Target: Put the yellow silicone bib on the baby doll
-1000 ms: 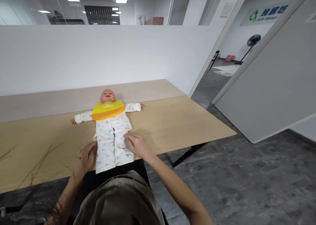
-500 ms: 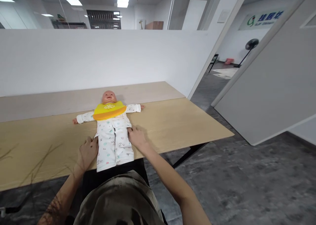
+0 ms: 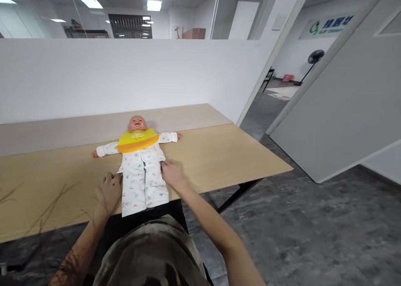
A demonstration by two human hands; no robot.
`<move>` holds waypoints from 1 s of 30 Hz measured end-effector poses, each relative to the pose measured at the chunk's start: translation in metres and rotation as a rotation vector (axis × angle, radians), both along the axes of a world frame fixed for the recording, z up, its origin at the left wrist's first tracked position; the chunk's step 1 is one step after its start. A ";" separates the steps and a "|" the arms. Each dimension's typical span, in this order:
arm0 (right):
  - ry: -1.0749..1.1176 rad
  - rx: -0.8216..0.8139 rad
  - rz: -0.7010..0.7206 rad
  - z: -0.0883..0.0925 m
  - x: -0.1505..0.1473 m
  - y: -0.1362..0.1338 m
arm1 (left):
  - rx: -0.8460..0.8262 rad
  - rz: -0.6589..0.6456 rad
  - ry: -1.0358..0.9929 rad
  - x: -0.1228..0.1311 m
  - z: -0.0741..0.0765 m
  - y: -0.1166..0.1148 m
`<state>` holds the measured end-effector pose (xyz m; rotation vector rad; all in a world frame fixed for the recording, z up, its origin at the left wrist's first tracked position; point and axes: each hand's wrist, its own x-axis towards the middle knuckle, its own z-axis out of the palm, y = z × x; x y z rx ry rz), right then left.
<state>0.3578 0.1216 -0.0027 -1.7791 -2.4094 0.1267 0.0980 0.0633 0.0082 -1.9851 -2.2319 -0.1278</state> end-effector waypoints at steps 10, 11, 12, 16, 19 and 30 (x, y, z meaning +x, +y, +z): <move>0.023 0.019 0.091 -0.002 -0.006 -0.002 | 0.056 0.054 -0.029 -0.002 0.000 -0.001; 0.035 0.024 0.101 -0.001 -0.006 -0.002 | 0.062 0.067 -0.030 -0.003 -0.002 -0.001; 0.049 0.029 0.104 -0.001 -0.007 -0.003 | 0.068 0.078 -0.036 -0.004 -0.003 -0.002; 0.098 0.037 0.041 0.001 -0.006 -0.005 | 0.098 0.058 -0.066 -0.009 -0.008 -0.003; 0.132 0.037 -0.034 0.001 -0.004 -0.007 | 0.107 0.020 -0.094 -0.012 -0.012 -0.003; 0.995 -0.048 -0.149 -0.026 0.023 0.028 | 0.089 -0.032 -0.228 -0.013 -0.011 0.000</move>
